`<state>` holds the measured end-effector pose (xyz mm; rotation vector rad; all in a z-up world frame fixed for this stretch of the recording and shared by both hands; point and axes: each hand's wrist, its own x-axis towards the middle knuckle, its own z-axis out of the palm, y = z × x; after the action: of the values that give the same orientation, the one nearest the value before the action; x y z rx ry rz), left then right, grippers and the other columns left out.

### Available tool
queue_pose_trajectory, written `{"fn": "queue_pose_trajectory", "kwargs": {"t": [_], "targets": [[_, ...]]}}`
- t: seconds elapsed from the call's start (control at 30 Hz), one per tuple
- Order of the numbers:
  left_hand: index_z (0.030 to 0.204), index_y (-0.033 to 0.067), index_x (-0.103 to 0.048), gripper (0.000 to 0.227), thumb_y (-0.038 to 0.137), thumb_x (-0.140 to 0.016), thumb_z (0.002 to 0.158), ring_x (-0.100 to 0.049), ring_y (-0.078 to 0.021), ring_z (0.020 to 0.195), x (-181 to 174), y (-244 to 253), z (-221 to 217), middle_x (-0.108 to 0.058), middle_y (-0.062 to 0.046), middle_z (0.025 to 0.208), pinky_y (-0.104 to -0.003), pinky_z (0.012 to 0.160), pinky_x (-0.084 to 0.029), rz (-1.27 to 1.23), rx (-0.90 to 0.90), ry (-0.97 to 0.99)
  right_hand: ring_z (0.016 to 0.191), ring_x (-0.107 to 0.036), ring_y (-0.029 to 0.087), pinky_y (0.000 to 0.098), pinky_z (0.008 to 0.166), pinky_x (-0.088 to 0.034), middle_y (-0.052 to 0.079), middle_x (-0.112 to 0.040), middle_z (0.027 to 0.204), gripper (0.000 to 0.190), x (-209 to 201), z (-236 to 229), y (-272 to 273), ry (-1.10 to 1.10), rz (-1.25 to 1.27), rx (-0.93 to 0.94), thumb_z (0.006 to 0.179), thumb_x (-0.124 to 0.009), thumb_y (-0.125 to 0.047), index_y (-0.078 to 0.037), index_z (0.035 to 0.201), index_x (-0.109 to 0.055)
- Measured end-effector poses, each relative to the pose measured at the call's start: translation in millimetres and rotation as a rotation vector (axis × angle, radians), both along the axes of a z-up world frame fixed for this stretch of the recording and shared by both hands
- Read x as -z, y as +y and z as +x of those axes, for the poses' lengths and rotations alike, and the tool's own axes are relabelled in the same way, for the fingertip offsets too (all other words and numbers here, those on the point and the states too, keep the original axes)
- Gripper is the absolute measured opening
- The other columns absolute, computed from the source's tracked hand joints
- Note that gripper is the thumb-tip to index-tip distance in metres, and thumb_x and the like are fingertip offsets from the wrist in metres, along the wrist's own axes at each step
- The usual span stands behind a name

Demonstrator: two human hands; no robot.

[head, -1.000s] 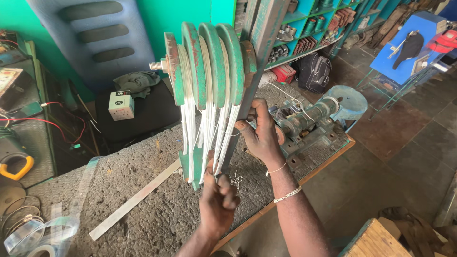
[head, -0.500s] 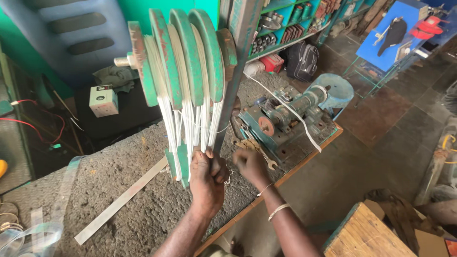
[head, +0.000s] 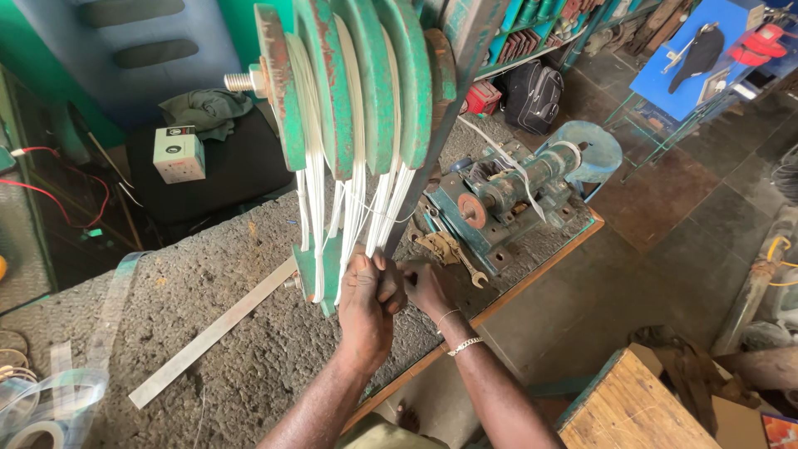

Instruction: The person gathers small white wire pieces on a workbench, then ties them together using a thin string. The person then lifts a green multi-pulley device and threads the tied wires through its slots, securing them in place.

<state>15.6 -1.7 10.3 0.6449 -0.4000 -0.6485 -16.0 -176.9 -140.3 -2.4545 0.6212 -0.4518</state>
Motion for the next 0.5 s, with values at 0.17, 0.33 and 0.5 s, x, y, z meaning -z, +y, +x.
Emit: {"fn": "queue_pose_trajectory", "kwargs": {"t": [0.17, 0.33, 0.5], "targets": [[0.098, 0.0133, -0.051, 0.032, 0.043, -0.044, 0.11, -0.028, -0.0082, 0.059, -0.7, 0.1, -1.7, -0.034, 0.004, 0.068, -0.026, 0.053, -0.029, -0.035, 0.012, 0.017, 0.073, -0.073, 0.018, 0.0369, 0.064, -0.057, 0.006, -0.078, 0.088, 0.012, -7.3, -0.5, 0.6, 0.112, 0.081, 0.03, 0.09, -0.073, -0.023, -0.012, 0.091, -0.077], [0.098, 0.0132, -0.05, 0.032, 0.043, -0.044, 0.11, -0.028, -0.009, 0.058, -5.8, 4.3, -0.9, -0.034, 0.003, 0.067, -0.026, 0.052, -0.029, -0.047, 0.028, 0.016, 0.075, -0.077, 0.015, 0.0295, 0.067, -0.061, 0.003, -0.079, 0.09, 0.011, -12.8, -9.7, -10.8, -0.063, 0.159, -0.033, 0.084, -0.076, -0.012, -0.013, 0.095, -0.077], [0.1, 0.014, -0.049, 0.03, 0.043, -0.044, 0.109, -0.029, -0.0092, 0.058, -8.9, 7.5, 0.5, -0.035, 0.003, 0.068, -0.026, 0.052, -0.028, -0.055, 0.051, 0.011, 0.078, -0.077, 0.018, 0.0281, 0.067, -0.061, 0.006, -0.078, 0.089, 0.01, -26.3, -27.0, -17.6, -0.335, -0.072, -0.049, 0.082, -0.078, -0.005, -0.01, 0.089, -0.073]]}}
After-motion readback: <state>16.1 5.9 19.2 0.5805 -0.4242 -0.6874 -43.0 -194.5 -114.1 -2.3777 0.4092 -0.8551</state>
